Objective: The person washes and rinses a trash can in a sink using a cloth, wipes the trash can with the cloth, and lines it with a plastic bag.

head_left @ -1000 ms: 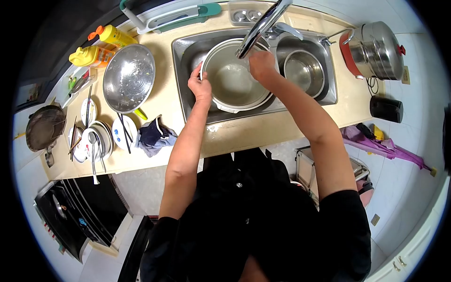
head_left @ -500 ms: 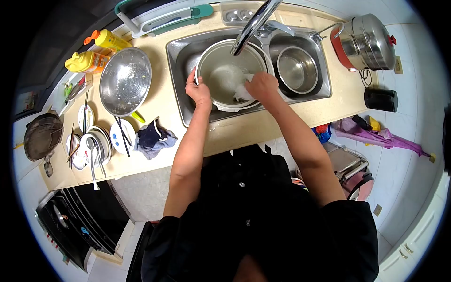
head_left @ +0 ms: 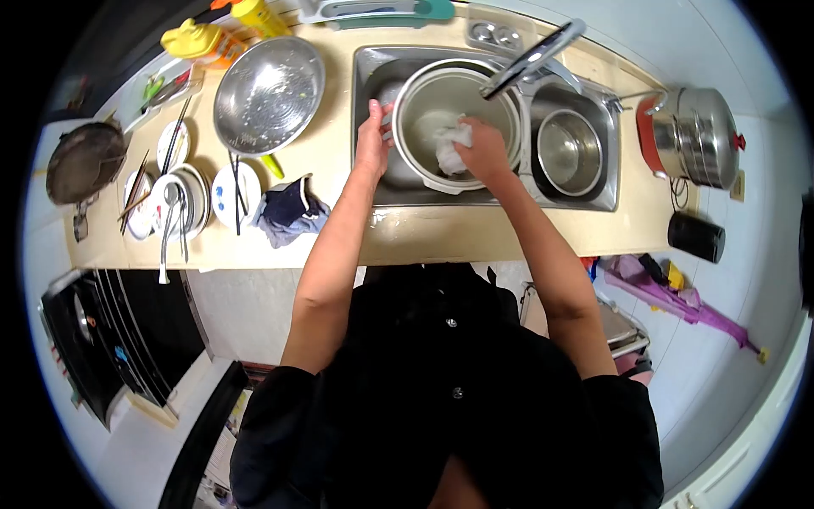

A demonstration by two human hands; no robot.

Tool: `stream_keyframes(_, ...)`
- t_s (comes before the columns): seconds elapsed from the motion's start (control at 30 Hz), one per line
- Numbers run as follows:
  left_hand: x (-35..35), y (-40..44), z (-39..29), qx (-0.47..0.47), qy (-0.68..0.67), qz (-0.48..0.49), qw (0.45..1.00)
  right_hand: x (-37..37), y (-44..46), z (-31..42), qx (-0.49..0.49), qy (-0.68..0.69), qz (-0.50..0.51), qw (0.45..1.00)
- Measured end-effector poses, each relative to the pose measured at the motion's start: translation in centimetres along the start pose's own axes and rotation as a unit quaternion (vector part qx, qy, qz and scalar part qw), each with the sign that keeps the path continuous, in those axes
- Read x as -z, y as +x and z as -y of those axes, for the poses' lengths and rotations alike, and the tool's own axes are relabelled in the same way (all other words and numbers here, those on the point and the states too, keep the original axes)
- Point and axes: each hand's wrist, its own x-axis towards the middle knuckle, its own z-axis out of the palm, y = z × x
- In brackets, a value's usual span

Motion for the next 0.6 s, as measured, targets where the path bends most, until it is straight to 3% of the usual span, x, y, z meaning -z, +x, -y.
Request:
stream_keyframes(0.03, 0.4, 0.0, -0.7, 0.009, 0.035, 0.037, 0.999, -0.4, 1.0, 0.1, 0.04, 0.092, -0.041, 0.994)
stream_keyframes(0.07, 0.3, 0.1, -0.9, 0.015, 0.014, 0.04, 0.999, -1.0, 1.8, 0.3, 0.044, 0.095, -0.036, 0.994)
stream_keyframes(0.13, 1.1, 1.1, -1.0, 0.032, -0.021, 0.042, 0.998, -1.6, 3.7, 1.6, 0.099, 0.172, -0.148, 0.969)
stream_keyframes(0.2, 1.3, 1.0, -1.7, 0.039, -0.064, 0.046, 0.996, -3.1, 5.2, 2.5, 0.072, 0.197, -0.155, 0.965)
stream_keyframes(0.27, 1.7, 1.3, -1.8, 0.055, -0.101, 0.046, 0.992, -5.1, 6.2, 3.1, 0.052, 0.276, -0.113, 0.953)
stream_keyframes(0.3, 0.9, 1.2, -1.9, 0.027, -0.113, 0.04, 0.992, -5.1, 5.6, 4.1, 0.024, 0.28, -0.012, 0.96)
stream_keyframes(0.33, 0.3, 1.2, -1.8, 0.001, -0.124, 0.036, 0.992, -5.5, 4.9, 4.9, 0.093, 0.26, 0.008, 0.961)
stream_keyframes(0.4, 0.0, 1.4, -1.9, -0.014, -0.091, 0.055, 0.994, -5.3, 2.9, 5.8, 0.199, 0.076, -0.015, 0.977)
stream_keyframes(0.43, -0.1, 1.6, -1.9, -0.031, -0.059, 0.075, 0.995, -5.1, 2.4, 5.7, 0.199, 0.074, -0.017, 0.977)
stream_keyframes(0.5, -0.2, 1.5, -1.5, -0.034, -0.067, 0.06, 0.995, -4.4, 1.2, 4.8, 0.214, 0.096, 0.086, 0.968)
stream_keyframes(0.6, 0.1, 1.5, -1.5, -0.027, -0.048, 0.051, 0.997, -2.9, -0.5, 3.2, 0.199, 0.112, 0.111, 0.967)
